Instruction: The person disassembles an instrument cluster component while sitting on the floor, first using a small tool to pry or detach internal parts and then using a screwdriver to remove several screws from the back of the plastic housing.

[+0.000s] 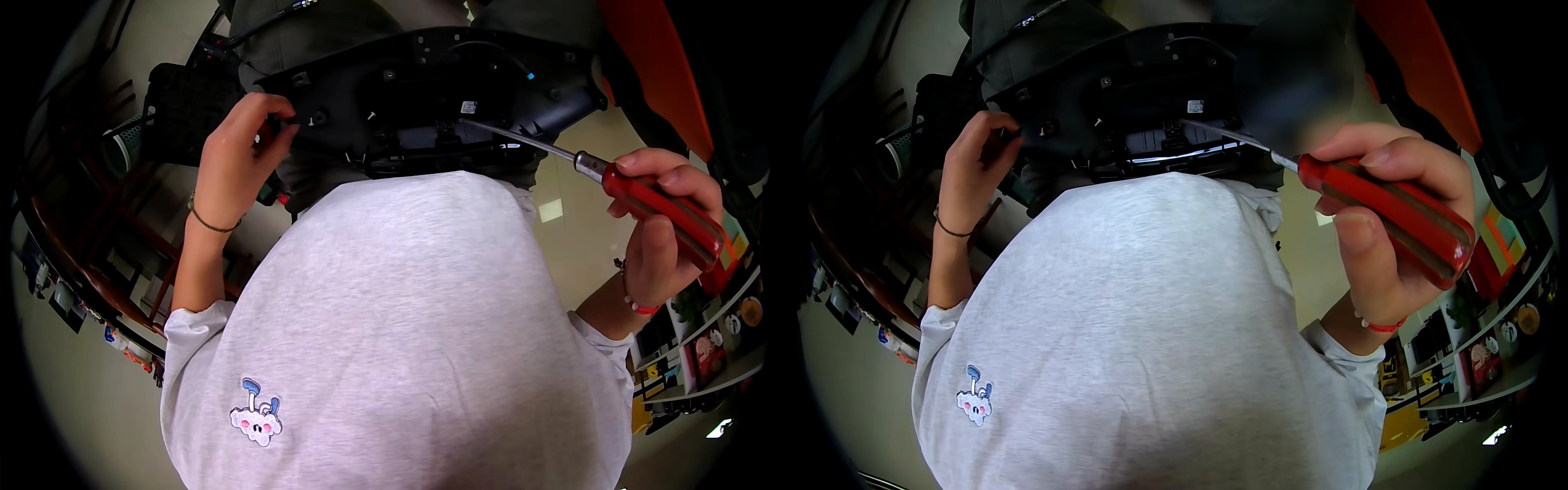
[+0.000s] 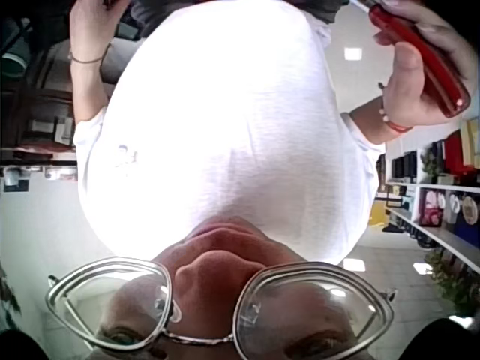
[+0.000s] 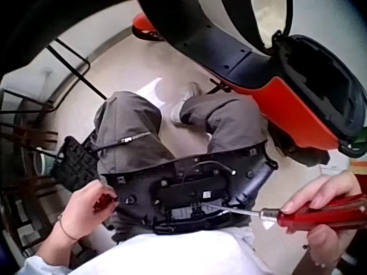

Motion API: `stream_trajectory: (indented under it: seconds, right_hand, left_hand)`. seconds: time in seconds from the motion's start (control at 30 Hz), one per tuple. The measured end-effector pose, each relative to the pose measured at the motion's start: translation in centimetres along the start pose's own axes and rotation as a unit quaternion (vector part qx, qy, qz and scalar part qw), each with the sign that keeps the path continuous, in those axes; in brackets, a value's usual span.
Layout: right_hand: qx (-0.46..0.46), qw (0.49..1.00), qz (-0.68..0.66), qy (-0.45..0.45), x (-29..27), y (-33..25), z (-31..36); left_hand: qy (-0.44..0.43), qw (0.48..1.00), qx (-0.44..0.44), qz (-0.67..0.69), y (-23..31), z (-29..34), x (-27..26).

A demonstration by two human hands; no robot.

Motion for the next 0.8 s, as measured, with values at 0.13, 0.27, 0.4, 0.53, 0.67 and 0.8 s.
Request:
stream_trajectory:
  seconds: [0.13, 0.27, 0.4, 0.53, 0.67, 0.8]
  right_hand:
    - [-0.007, 1.000, 0.010, -0.014, 0.2, 0.0, -0.3]
    - [-0.009, 1.000, 0.010, -0.012, 0.5, 0.0, -0.3]
    - [-0.012, 1.000, 0.013, -0.003, 0.2, 0.1, 0.0]
    - [-0.010, 1.000, 0.021, 0.003, 0.0, 0.1, 0.1]
    - [-0.009, 1.000, 0.024, 0.002, -0.1, 0.1, 0.1]
    - [-0.011, 1.000, 0.017, -0.004, -0.1, 0.1, -0.1]
  left_hand:
    - [0.028, 0.991, 0.029, -0.127, -0.5, 0.2, 0.9]
    - [0.039, 0.976, 0.046, -0.210, -0.2, -0.2, 1.3]
    - [0.035, 0.969, 0.047, -0.239, -0.1, -0.5, 1.3]
    - [0.040, 0.975, 0.036, -0.216, 0.1, -0.6, 1.3]
    - [0.057, 0.982, 0.057, -0.171, 1.0, -0.8, 1.2]
    - [0.047, 0.966, 0.153, -0.202, 3.2, -1.4, 2.9]
Point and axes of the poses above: each hand's wrist, its own z-axis away from the middle knuckle, its own x-axis out of the palm, y = z × x, the point moved 3 cm from there along -z, towards the middle knuckle, and after that the axes turned 11 degrees about -z, right-handed, at the moved point
